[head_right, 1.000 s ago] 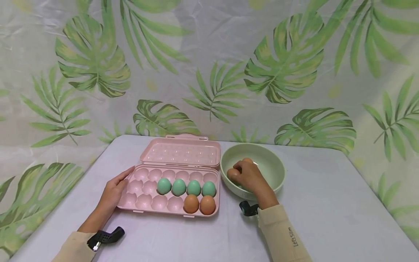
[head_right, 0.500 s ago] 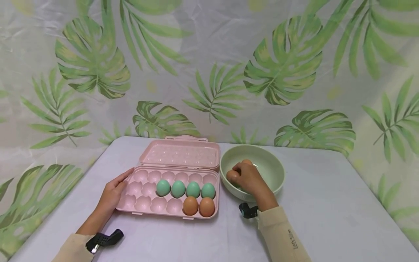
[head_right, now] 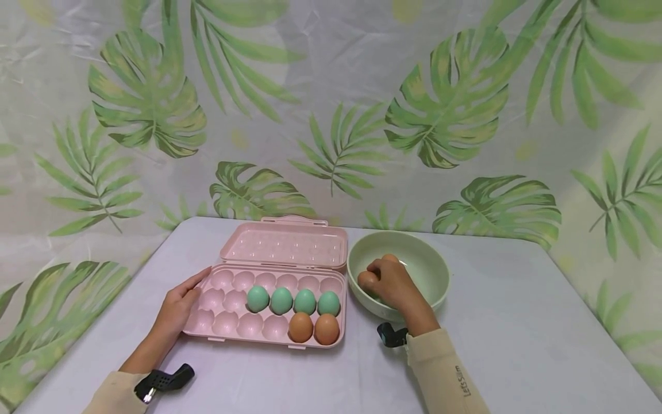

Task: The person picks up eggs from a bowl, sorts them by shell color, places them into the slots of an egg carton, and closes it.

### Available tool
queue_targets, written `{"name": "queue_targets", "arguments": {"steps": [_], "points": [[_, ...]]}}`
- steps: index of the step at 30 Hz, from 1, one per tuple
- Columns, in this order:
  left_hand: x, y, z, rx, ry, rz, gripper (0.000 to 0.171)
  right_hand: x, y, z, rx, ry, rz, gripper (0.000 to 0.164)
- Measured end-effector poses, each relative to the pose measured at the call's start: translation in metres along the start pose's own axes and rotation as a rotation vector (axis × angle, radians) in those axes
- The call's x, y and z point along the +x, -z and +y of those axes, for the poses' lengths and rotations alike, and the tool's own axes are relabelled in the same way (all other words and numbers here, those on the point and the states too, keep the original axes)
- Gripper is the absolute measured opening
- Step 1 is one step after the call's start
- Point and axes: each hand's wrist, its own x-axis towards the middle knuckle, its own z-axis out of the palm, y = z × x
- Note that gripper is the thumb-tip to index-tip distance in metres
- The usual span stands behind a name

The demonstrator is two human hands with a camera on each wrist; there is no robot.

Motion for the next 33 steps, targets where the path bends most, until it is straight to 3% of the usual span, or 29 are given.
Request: {"name": "queue_targets", "arguments": {"steps": [12, 33], "points": [[-0.0017, 0.0002, 0.0019, -0.005, -0.006, -0.001, 0.043, -0.0006, 0.0004, -0.0001, -0.02, 0.048, 0.053, 0.029], [-0.0007, -0.0002, -0.0021, 0.01, -0.025, 0.004, 0.045, 0.0006, 0.0031, -0.0015, 0.011, 0.054, 0.138, 0.033]]}}
